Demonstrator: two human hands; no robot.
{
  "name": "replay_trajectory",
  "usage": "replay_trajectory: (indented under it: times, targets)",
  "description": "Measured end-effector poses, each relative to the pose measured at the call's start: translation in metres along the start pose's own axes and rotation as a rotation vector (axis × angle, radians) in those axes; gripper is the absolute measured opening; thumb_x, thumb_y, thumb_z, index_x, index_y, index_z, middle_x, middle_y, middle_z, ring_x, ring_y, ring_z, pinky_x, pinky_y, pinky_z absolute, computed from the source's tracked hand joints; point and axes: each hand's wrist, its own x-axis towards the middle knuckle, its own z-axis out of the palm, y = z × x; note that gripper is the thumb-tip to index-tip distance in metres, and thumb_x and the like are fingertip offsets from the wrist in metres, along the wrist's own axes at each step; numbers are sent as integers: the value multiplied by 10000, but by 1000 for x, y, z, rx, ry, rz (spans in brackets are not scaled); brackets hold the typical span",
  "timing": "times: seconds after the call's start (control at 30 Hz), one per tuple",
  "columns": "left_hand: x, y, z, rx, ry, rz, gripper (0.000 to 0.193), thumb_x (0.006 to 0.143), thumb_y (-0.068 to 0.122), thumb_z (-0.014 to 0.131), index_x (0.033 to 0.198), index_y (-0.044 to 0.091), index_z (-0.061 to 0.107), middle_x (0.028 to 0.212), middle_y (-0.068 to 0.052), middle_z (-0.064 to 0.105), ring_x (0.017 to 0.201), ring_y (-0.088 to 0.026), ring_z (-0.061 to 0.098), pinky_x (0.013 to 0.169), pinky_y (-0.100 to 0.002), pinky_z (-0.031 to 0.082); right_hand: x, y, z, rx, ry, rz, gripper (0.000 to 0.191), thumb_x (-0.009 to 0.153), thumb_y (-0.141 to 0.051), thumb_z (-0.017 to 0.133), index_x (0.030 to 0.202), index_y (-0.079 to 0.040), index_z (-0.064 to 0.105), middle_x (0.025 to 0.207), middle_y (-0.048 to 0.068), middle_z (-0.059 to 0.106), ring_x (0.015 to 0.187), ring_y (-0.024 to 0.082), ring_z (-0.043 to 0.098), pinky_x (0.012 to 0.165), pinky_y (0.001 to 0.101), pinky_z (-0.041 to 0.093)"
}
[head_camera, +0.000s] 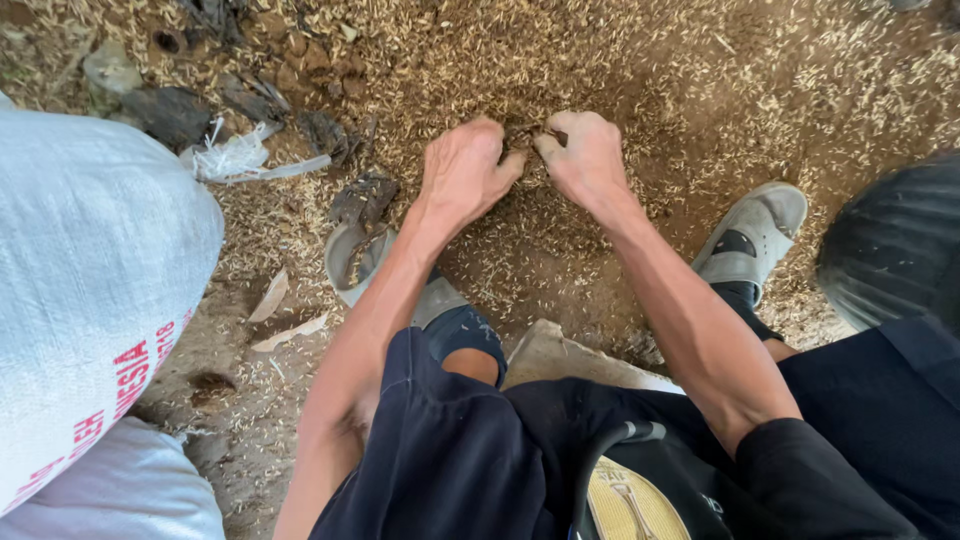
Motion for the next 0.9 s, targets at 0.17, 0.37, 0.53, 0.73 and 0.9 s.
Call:
replay_trajectory:
  times: [0.17, 0.37, 0.53, 0.73, 0.9]
  targets:
    - [-21, -2, 4, -57, 156, 71, 248, 886, 167, 654, 719, -4, 588, 778, -196, 635, 649, -386, 637, 578, -496, 496, -16, -14, -22, -103, -4, -133, 439, 905, -277, 790, 1281, -90, 663, 1154, 197, 668, 1009, 333, 640, 848, 509, 514]
    - [9, 1, 9, 162, 28, 244, 81, 807, 11, 635, 735, 7, 599, 776, -157, 621, 633, -302, 613, 565, -445, 501, 6, -43, -32, -346, -162, -180, 395, 854, -178, 756, 1243, -161, 691, 1006, 104, 716, 862, 286, 680, 741, 468, 568]
    - [23, 1, 4, 281, -33, 419, 103, 653, 27, 659, 755, 14, 647, 803, -153, 639, 727, -295, 641, 732, -435, 537, 9, -30, -20, -326, -5, -280, 327, 855, 31, 643, 1142, -106, 719, 908, 113, 735, 803, 290, 707, 704, 472, 582]
    - [28, 4, 5, 235, 75, 437, 106, 738, 34, 688, 837, 13, 657, 870, -137, 648, 826, -288, 664, 787, -427, 544, 14, -10, 3, -236, 265, -415, 249, 779, 40, 636, 992, -62, 716, 896, 145, 735, 825, 348, 703, 684, 495, 577]
    - [9, 10, 0, 63, 42, 103, 177, 912, 120, 699, 944, -43, 638, 924, -163, 634, 791, -304, 635, 652, -430, 523, 25, 20, -11, -15, -115, -337, 151, 954, -129, 618, 1054, -21, 651, 969, 184, 719, 801, 329, 712, 657, 465, 598]
